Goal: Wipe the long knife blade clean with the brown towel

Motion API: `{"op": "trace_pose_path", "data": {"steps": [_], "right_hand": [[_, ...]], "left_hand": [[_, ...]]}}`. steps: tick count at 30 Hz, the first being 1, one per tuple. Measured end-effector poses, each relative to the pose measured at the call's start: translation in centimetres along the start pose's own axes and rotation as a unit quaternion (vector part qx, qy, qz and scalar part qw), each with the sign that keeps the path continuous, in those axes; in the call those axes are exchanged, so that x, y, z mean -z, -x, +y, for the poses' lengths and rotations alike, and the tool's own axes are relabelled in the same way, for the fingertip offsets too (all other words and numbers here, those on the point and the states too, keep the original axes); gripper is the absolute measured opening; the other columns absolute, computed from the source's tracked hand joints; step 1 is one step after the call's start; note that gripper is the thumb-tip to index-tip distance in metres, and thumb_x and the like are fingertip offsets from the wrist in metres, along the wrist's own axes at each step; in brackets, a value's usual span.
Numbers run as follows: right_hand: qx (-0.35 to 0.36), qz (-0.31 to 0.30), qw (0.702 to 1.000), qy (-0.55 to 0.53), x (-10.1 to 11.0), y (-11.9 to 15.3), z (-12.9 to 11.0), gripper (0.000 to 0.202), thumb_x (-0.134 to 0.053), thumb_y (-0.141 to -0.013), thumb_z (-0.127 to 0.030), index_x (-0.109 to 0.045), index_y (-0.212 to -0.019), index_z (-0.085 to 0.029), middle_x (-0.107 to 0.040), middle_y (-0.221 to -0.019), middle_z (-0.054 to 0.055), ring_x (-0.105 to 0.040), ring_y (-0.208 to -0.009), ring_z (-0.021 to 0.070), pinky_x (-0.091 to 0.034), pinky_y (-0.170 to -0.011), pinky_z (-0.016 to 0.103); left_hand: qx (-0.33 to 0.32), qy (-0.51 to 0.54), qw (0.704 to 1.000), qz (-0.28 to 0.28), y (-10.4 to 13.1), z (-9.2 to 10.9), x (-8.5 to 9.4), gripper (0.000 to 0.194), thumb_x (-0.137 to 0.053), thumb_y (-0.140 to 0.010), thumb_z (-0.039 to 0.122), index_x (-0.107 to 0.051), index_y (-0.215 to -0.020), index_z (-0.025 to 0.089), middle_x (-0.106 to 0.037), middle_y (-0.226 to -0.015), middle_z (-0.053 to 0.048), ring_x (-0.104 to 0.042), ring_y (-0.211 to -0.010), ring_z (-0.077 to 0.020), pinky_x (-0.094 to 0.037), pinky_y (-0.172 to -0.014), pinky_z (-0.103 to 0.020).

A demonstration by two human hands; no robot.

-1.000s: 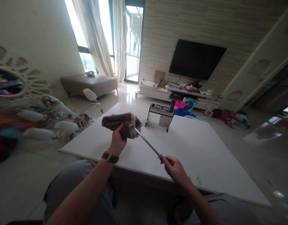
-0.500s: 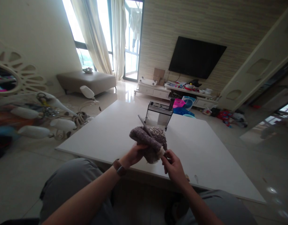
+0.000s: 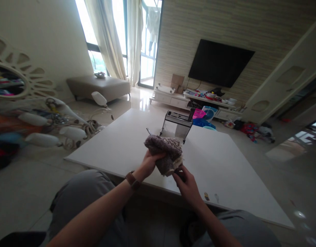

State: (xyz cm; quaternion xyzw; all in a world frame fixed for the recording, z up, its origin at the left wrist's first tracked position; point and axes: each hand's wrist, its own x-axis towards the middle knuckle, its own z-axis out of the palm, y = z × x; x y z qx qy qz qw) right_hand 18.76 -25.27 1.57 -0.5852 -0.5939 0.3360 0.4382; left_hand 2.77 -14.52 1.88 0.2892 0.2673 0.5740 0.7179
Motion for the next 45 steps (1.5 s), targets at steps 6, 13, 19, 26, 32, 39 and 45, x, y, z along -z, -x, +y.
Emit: {"op": "trace_pose_path", "data": {"steps": [6, 13, 19, 26, 32, 39, 45], "right_hand": [[0.006, -0.006, 0.999, 0.039, 0.1, 0.0, -0.8, 0.027, -0.060, -0.093, -0.046, -0.056, -0.084, -0.021, -0.055, -0.061, -0.003, -0.042, -0.058, 0.0135, -0.030, -0.055, 0.026], [0.006, -0.010, 0.999, 0.047, 0.7, 0.4, -0.7, 0.024, -0.065, -0.090, -0.044, -0.061, -0.085, -0.020, -0.066, -0.068, 0.001, -0.050, -0.060, 0.0152, -0.033, -0.057, 0.027], [-0.004, 0.069, 0.997, 0.021, 2.2, 0.5, 0.0, 0.028, -0.065, -0.090, -0.048, -0.062, -0.089, -0.020, -0.064, -0.068, 0.001, -0.050, -0.059, 0.0152, -0.037, -0.055, 0.027], [0.052, 0.143, 0.988, 0.032, 2.6, 0.5, 0.1, 0.025, -0.065, -0.091, -0.043, -0.060, -0.099, -0.020, -0.065, -0.074, 0.002, -0.055, -0.061, 0.0156, -0.043, -0.055, 0.027], [0.067, 0.141, 0.986, 0.052, 2.0, 0.5, 0.1, 0.020, -0.067, -0.091, -0.039, -0.061, -0.099, -0.021, -0.068, -0.074, 0.000, -0.059, -0.059, 0.0153, -0.047, -0.058, 0.027], [0.123, 0.111, 0.979, 0.122, 1.3, 0.3, 0.5, 0.009, -0.063, -0.086, -0.025, -0.062, -0.093, -0.020, -0.065, -0.072, -0.001, -0.058, -0.063, 0.0148, -0.043, -0.060, 0.024], [0.121, 0.079, 0.983, 0.117, 1.0, 0.0, 0.6, 0.011, -0.059, -0.085, -0.022, -0.062, -0.094, -0.017, -0.069, -0.078, 0.001, -0.058, -0.067, 0.0159, -0.044, -0.063, 0.025]], "left_hand": [[-0.063, 0.061, 0.994, 0.071, -2.1, 3.3, 0.5, 0.038, -0.088, -0.056, 0.012, -0.075, -0.091, 0.015, -0.078, -0.090, -0.006, -0.073, -0.087, -0.0246, -0.058, -0.089, -0.038], [-0.120, 0.156, 0.968, 0.152, -4.3, 7.8, 2.4, 0.016, -0.070, -0.079, 0.010, -0.074, -0.094, 0.014, -0.079, -0.093, -0.004, -0.073, -0.083, -0.0163, -0.059, -0.085, -0.029], [-0.082, 0.193, 0.970, 0.122, -3.5, 8.6, 3.0, 0.022, -0.064, -0.080, 0.009, -0.075, -0.098, 0.016, -0.079, -0.091, -0.004, -0.074, -0.084, -0.0183, -0.060, -0.083, -0.030], [0.038, 0.167, 0.985, -0.009, -1.1, 5.7, 1.8, 0.028, -0.066, -0.068, 0.010, -0.076, -0.094, 0.009, -0.078, -0.097, -0.012, -0.073, -0.091, -0.0280, -0.057, -0.091, -0.040], [0.111, 0.130, 0.980, -0.103, 0.0, 2.6, 1.4, 0.022, -0.071, -0.066, 0.011, -0.077, -0.087, 0.010, -0.079, -0.092, -0.011, -0.073, -0.088, -0.0287, -0.053, -0.097, -0.042], [0.127, 0.008, 0.979, -0.159, 1.5, -1.7, 1.0, 0.042, -0.085, -0.058, 0.011, -0.079, -0.099, 0.012, -0.078, -0.105, -0.013, -0.070, -0.102, -0.0329, -0.050, -0.101, -0.046], [0.057, -0.045, 0.994, -0.076, 1.2, -2.3, 0.8, 0.047, -0.088, -0.054, 0.012, -0.077, -0.100, 0.013, -0.077, -0.105, -0.010, -0.069, -0.104, -0.0313, -0.050, -0.102, -0.047]]}}
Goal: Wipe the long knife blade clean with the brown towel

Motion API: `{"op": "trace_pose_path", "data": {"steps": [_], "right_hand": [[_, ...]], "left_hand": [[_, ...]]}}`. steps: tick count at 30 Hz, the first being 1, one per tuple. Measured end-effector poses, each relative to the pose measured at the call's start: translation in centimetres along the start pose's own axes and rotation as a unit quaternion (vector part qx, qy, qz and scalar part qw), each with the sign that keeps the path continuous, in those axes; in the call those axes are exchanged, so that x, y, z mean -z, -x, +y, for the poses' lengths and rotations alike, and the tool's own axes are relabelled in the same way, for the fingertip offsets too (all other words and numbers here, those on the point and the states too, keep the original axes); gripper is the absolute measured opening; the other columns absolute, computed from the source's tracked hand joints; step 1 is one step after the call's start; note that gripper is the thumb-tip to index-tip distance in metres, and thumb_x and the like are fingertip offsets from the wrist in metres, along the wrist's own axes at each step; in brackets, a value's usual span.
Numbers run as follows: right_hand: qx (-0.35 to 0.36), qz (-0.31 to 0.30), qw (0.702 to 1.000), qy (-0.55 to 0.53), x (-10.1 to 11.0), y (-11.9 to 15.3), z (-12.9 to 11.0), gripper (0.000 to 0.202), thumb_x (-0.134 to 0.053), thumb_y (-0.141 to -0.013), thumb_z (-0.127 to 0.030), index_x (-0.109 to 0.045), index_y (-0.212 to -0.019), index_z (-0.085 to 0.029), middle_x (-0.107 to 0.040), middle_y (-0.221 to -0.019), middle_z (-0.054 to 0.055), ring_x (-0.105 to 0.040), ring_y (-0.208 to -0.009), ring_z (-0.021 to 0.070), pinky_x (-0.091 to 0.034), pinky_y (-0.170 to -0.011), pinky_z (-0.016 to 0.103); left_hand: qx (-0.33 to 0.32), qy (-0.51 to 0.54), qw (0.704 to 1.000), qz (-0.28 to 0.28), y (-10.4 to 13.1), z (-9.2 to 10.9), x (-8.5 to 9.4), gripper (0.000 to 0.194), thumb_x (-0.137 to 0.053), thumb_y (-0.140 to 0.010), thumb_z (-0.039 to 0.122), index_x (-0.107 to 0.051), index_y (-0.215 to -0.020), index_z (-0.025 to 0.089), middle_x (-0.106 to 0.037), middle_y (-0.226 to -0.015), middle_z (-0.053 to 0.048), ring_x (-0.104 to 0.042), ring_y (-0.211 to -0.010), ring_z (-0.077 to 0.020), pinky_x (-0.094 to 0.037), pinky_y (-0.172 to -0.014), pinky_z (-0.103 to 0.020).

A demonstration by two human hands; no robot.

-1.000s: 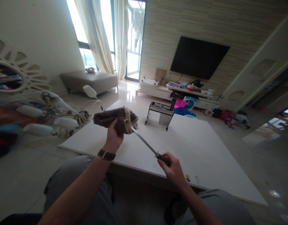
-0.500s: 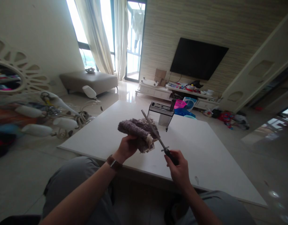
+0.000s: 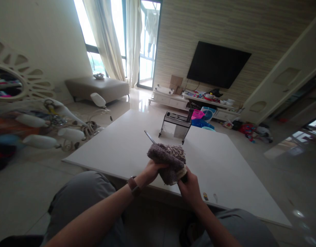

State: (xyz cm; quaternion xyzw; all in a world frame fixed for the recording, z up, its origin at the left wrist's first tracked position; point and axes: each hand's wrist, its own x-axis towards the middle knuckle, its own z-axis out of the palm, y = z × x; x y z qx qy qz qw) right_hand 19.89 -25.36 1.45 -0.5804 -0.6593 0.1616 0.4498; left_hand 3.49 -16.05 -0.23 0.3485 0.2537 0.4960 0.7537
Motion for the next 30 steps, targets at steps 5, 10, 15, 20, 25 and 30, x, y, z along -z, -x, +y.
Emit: {"op": "trace_pose_path", "data": {"steps": [5, 10, 15, 20, 25, 30], "right_hand": [[-0.016, -0.016, 1.000, -0.017, 0.2, -0.6, -0.6, 0.013, -0.061, -0.090, -0.027, -0.064, -0.099, -0.018, -0.070, -0.080, 0.001, -0.058, -0.067, 0.0155, -0.044, -0.064, 0.025], [-0.026, -0.023, 0.999, -0.007, 0.5, -0.8, -0.8, 0.016, -0.065, -0.091, -0.035, -0.064, -0.098, -0.020, -0.067, -0.071, -0.001, -0.055, -0.061, 0.0144, -0.041, -0.059, 0.025], [-0.018, -0.036, 0.999, 0.003, 0.5, -0.5, -0.5, 0.015, -0.065, -0.092, -0.035, -0.065, -0.098, -0.021, -0.069, -0.071, -0.001, -0.056, -0.059, 0.0144, -0.041, -0.059, 0.025], [-0.014, -0.046, 0.999, 0.010, 0.8, -0.1, -0.4, 0.014, -0.066, -0.091, -0.035, -0.066, -0.097, -0.022, -0.072, -0.075, 0.000, -0.058, -0.060, 0.0144, -0.042, -0.059, 0.025], [-0.054, 0.008, 0.998, 0.023, 1.5, 0.0, -0.2, 0.019, -0.067, -0.089, -0.037, -0.067, -0.100, -0.021, -0.068, -0.072, 0.000, -0.059, -0.062, 0.0155, -0.044, -0.059, 0.026], [-0.078, 0.065, 0.995, -0.007, 2.3, -0.4, -0.2, 0.028, -0.065, -0.091, -0.042, -0.068, -0.105, -0.018, -0.071, -0.082, 0.005, -0.063, -0.071, 0.0180, -0.048, -0.065, 0.028]], "left_hand": [[-0.022, 0.025, 0.998, 0.052, -0.3, 1.7, -0.7, 0.047, -0.089, -0.051, 0.014, -0.076, -0.097, 0.013, -0.077, -0.099, -0.009, -0.070, -0.099, -0.0284, -0.051, -0.099, -0.044], [-0.062, 0.074, 0.990, 0.103, -1.3, 3.9, -0.5, 0.048, -0.088, -0.049, 0.012, -0.074, -0.096, 0.014, -0.077, -0.096, -0.007, -0.071, -0.092, -0.0255, -0.055, -0.090, -0.039], [-0.119, 0.129, 0.972, 0.154, -2.7, 6.5, 0.8, 0.042, -0.082, -0.052, 0.009, -0.072, -0.093, 0.016, -0.077, -0.089, -0.004, -0.071, -0.081, -0.0209, -0.057, -0.079, -0.032], [-0.150, 0.176, 0.951, 0.206, -3.7, 9.4, 2.1, 0.025, -0.069, -0.064, 0.006, -0.071, -0.088, 0.014, -0.076, -0.084, -0.004, -0.071, -0.075, -0.0177, -0.059, -0.075, -0.028], [-0.156, 0.244, 0.921, 0.260, -3.9, 11.4, 3.5, 0.014, -0.061, -0.076, 0.011, -0.071, -0.084, 0.015, -0.076, -0.080, -0.003, -0.071, -0.073, -0.0152, -0.060, -0.074, -0.026], [-0.122, 0.225, 0.942, 0.218, -3.1, 9.9, 3.1, 0.022, -0.065, -0.069, 0.008, -0.073, -0.088, 0.016, -0.078, -0.086, -0.003, -0.072, -0.077, -0.0175, -0.060, -0.075, -0.028]]}}
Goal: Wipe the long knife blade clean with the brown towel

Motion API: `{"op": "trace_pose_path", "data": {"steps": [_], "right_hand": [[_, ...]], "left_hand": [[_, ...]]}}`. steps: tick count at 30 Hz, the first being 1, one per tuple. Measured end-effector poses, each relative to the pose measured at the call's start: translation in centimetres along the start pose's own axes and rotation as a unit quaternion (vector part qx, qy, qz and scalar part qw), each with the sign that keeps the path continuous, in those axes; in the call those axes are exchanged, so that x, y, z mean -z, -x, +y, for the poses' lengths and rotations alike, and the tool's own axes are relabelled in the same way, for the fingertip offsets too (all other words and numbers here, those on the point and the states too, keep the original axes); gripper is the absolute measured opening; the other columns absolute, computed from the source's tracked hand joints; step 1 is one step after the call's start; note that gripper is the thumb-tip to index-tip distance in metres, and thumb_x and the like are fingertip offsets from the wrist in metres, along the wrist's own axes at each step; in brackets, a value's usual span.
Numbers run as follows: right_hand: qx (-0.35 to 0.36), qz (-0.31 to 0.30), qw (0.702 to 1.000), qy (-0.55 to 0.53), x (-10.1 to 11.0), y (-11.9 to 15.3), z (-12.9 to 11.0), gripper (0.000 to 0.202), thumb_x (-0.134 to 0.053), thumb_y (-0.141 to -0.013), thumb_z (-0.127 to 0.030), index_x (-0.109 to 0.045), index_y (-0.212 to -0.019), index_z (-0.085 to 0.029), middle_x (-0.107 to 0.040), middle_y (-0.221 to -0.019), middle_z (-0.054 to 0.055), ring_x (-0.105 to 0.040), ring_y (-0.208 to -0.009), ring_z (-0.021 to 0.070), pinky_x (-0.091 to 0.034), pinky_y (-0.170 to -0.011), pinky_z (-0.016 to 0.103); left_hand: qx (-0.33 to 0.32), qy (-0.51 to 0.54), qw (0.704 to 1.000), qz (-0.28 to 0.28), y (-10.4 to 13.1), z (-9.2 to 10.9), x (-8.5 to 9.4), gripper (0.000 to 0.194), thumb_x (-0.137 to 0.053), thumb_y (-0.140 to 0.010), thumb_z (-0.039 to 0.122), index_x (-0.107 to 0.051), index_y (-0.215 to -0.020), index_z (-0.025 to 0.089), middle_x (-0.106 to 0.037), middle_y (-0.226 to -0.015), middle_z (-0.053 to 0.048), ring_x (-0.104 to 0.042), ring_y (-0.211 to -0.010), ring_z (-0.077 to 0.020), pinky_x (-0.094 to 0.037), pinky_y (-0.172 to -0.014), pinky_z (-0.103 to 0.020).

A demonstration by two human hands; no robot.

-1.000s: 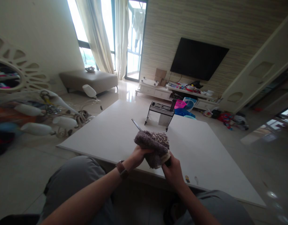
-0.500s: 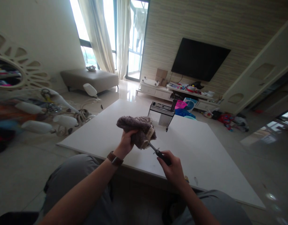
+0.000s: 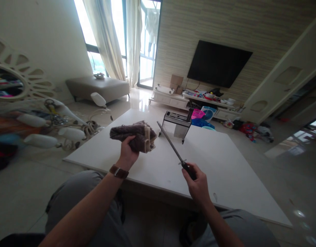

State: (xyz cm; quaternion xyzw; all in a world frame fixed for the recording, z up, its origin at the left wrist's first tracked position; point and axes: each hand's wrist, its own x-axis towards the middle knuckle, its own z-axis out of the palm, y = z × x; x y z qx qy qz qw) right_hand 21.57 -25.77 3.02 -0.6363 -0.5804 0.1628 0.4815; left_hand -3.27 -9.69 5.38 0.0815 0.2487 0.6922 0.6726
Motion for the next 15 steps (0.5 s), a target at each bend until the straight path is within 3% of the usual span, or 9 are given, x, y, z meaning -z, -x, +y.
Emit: {"op": "trace_pose_path", "data": {"steps": [5, 9, 12, 15], "right_hand": [[0.007, 0.004, 1.000, -0.010, -0.1, 0.0, 0.0, 0.026, -0.064, -0.091, -0.040, -0.068, -0.103, -0.018, -0.066, -0.074, 0.002, -0.056, -0.062, 0.0157, -0.043, -0.057, 0.026], [0.042, 0.001, 0.999, 0.021, -0.7, 0.3, 0.0, 0.021, -0.065, -0.090, -0.033, -0.068, -0.107, -0.020, -0.067, -0.076, 0.001, -0.059, -0.066, 0.0163, -0.045, -0.064, 0.026], [0.061, -0.018, 0.998, 0.027, -1.2, 0.3, 0.0, 0.017, -0.065, -0.089, -0.028, -0.067, -0.104, -0.020, -0.070, -0.085, 0.002, -0.063, -0.076, 0.0183, -0.048, -0.072, 0.027], [0.065, -0.052, 0.996, 0.023, -1.7, 0.4, 0.0, 0.011, -0.064, -0.088, -0.025, -0.065, -0.097, -0.019, -0.071, -0.087, 0.003, -0.063, -0.079, 0.0190, -0.048, -0.073, 0.027]], "left_hand": [[0.098, -0.059, 0.991, -0.072, 2.4, -3.6, 0.7, 0.028, -0.070, -0.064, 0.009, -0.075, -0.090, 0.016, -0.078, -0.087, -0.005, -0.072, -0.085, -0.0228, -0.058, -0.086, -0.035], [0.180, -0.118, 0.962, -0.166, 4.4, -5.9, 1.5, 0.030, -0.079, -0.061, 0.015, -0.077, -0.091, 0.013, -0.078, -0.098, -0.011, -0.070, -0.102, -0.0330, -0.050, -0.103, -0.047], [0.194, -0.151, 0.946, -0.213, 5.6, -7.3, 2.1, 0.035, -0.085, -0.058, 0.018, -0.077, -0.092, 0.013, -0.077, -0.102, -0.013, -0.066, -0.113, -0.0390, -0.045, -0.108, -0.053], [0.179, -0.175, 0.943, -0.218, 6.3, -8.4, 2.6, 0.042, -0.089, -0.056, 0.018, -0.076, -0.096, 0.013, -0.076, -0.104, -0.014, -0.066, -0.112, -0.0376, -0.045, -0.108, -0.052]]}}
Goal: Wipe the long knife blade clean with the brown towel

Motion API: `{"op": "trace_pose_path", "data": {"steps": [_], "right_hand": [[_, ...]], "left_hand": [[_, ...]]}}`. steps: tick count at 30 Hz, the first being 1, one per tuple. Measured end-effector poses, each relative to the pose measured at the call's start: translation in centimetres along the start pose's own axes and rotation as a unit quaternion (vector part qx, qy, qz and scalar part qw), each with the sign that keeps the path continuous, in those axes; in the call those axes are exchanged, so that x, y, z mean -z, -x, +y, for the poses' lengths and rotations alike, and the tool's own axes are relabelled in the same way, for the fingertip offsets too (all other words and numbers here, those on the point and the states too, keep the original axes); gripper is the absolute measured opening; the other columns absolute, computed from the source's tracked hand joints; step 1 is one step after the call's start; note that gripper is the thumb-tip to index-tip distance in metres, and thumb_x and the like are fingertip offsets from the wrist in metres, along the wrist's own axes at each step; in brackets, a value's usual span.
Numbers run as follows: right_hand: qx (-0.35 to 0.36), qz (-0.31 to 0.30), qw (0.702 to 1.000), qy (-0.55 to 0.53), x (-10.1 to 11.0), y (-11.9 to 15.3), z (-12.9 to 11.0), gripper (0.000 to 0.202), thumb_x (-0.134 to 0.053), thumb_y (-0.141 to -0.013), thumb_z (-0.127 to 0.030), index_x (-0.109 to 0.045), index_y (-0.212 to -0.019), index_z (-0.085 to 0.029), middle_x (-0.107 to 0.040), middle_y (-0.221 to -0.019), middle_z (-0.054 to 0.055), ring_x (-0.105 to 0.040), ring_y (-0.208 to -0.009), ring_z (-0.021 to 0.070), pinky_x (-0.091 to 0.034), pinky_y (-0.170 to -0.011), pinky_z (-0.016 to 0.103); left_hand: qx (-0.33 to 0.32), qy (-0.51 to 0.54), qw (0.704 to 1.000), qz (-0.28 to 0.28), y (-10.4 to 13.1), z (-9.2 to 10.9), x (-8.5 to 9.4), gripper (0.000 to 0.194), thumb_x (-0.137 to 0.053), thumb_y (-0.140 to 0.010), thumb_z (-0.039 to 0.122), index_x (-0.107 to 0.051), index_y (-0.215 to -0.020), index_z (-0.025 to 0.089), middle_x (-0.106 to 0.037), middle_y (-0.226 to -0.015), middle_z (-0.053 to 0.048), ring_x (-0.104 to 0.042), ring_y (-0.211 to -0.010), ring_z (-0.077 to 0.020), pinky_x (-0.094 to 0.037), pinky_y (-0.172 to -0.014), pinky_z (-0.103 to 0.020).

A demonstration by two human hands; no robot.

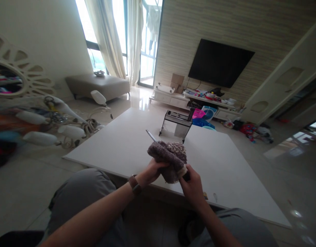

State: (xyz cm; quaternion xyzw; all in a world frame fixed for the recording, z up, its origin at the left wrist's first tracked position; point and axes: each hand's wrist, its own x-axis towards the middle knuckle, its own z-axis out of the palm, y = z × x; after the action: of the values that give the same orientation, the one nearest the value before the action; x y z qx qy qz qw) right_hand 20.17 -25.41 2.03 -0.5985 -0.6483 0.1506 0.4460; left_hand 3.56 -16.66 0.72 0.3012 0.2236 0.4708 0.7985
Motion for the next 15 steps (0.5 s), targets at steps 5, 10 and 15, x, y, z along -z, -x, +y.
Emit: {"op": "trace_pose_path", "data": {"steps": [5, 10, 15], "right_hand": [[-0.019, -0.035, 0.999, -0.034, -0.5, 0.1, 0.1, 0.013, -0.060, -0.090, -0.025, -0.062, -0.101, -0.018, -0.071, -0.089, 0.006, -0.065, -0.081, 0.0203, -0.050, -0.074, 0.029], [-0.025, -0.049, 0.997, -0.045, -0.4, -0.2, 0.0, 0.017, -0.061, -0.091, -0.026, -0.061, -0.107, -0.019, -0.069, -0.090, 0.005, -0.066, -0.079, 0.0196, -0.051, -0.075, 0.029], [-0.021, -0.038, 0.999, 0.015, 0.0, -0.5, -0.1, 0.020, -0.063, -0.091, -0.029, -0.063, -0.109, -0.022, -0.062, -0.078, 0.000, -0.061, -0.066, 0.0166, -0.046, -0.063, 0.026]], "left_hand": [[-0.054, -0.016, 0.997, 0.052, -0.4, -0.6, -0.2, 0.047, -0.090, -0.056, 0.015, -0.073, -0.100, 0.014, -0.076, -0.106, -0.011, -0.068, -0.108, -0.0314, -0.048, -0.105, -0.048], [-0.084, -0.005, 0.991, 0.103, -1.0, 1.0, -0.4, 0.050, -0.089, -0.053, 0.015, -0.072, -0.100, 0.016, -0.077, -0.100, -0.007, -0.070, -0.103, -0.0285, -0.051, -0.102, -0.045], [-0.136, 0.025, 0.979, 0.147, -1.8, 3.6, 0.1, 0.047, -0.086, -0.054, 0.016, -0.072, -0.098, 0.017, -0.077, -0.095, -0.004, -0.071, -0.098, -0.0251, -0.054, -0.097, -0.040]]}}
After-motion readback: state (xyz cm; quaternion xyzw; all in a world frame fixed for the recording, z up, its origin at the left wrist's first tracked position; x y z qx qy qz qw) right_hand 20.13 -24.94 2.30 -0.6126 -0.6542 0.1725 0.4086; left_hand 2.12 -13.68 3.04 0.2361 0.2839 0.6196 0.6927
